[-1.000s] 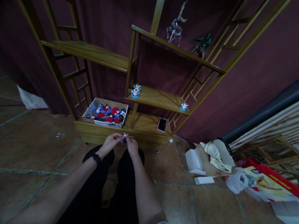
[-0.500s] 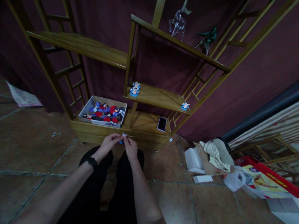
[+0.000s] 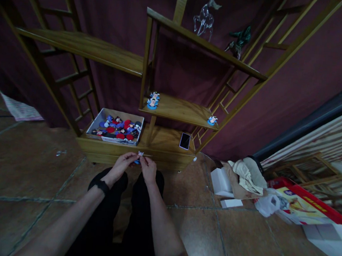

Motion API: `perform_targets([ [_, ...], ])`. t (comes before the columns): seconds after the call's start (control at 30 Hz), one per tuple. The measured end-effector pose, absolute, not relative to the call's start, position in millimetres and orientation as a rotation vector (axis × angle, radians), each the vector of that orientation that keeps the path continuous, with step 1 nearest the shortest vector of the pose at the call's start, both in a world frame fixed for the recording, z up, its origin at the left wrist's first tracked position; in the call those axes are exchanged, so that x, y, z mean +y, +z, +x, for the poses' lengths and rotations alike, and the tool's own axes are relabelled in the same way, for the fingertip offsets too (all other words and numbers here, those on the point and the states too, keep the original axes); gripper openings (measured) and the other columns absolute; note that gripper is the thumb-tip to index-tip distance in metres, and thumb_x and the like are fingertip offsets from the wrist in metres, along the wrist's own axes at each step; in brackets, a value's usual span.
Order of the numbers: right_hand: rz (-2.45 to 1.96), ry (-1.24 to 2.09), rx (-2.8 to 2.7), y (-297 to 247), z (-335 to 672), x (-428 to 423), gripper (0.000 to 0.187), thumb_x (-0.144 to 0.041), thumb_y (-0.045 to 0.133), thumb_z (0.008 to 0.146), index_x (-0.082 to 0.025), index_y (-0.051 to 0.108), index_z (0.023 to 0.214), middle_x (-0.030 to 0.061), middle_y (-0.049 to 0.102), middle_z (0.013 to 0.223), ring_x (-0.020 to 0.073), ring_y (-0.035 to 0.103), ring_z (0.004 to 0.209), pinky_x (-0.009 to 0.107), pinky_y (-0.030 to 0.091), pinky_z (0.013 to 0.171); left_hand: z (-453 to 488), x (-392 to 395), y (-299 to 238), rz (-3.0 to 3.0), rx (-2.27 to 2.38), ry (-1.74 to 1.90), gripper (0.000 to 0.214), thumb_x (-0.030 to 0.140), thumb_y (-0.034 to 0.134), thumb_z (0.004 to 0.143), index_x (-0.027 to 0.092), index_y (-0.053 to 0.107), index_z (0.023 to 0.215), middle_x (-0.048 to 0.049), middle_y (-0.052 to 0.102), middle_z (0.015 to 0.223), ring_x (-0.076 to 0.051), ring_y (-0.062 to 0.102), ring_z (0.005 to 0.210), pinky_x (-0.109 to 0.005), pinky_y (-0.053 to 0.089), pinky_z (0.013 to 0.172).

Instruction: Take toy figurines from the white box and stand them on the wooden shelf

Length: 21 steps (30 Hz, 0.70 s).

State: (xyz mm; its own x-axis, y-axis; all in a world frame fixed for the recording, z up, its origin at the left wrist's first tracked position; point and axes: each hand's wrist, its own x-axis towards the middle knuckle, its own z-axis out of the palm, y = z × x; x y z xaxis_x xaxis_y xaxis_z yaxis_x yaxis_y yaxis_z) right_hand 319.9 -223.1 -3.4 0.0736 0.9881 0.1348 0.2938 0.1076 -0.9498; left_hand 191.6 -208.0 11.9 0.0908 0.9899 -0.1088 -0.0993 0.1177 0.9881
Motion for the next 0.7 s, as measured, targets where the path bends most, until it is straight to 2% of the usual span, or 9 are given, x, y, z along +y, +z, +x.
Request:
perform_targets([
  [0.33, -1.418, 0.901, -1.406, -1.5, 322.5, -224.1, 0.043, -0.053, 0.041, 0.081, -0.021, 0.068, 0.087, -0.0008, 0.065, 0.072, 0.0152, 0.056, 0.067, 0.023, 0.044, 0.064, 193.4, -209.3, 12.1, 1.123, 1.11, 1.108, 0.037, 0.051, 0.064, 0.062, 0.016, 0.062, 0.075, -0.0019, 0.06, 0.067, -0.011, 0.052, 0.054, -0.022, 0.038, 0.049],
  [0.53, -1.341, 0.898, -1.405, 0.6, 321.2, -225.1, 0.038, -0.049, 0.041, 0.082, -0.023, 0.067, 0.093, -0.0013, 0.067, 0.084, 0.0158, 0.058, 0.077, 0.023, 0.043, 0.07, 193.8, -208.7, 11.2, 1.128, 1.082, 1.134, 0.035, 0.049, 0.066, 0.061, 0.016, 0.063, 0.075, -0.0004, 0.06, 0.066, -0.01, 0.051, 0.054, -0.021, 0.038, 0.049],
  [0.7, -1.32, 0.916, -1.392, -1.3, 321.7, -224.5, 0.036, -0.048, 0.042, 0.083, -0.024, 0.067, 0.092, -0.0012, 0.067, 0.084, 0.016, 0.059, 0.077, 0.025, 0.044, 0.072, 194.7, -209.6, 11.1, 1.14, 1.081, 1.148, 0.036, 0.049, 0.066, 0.061, 0.016, 0.062, 0.076, -0.0013, 0.06, 0.07, -0.012, 0.053, 0.061, -0.021, 0.038, 0.051],
])
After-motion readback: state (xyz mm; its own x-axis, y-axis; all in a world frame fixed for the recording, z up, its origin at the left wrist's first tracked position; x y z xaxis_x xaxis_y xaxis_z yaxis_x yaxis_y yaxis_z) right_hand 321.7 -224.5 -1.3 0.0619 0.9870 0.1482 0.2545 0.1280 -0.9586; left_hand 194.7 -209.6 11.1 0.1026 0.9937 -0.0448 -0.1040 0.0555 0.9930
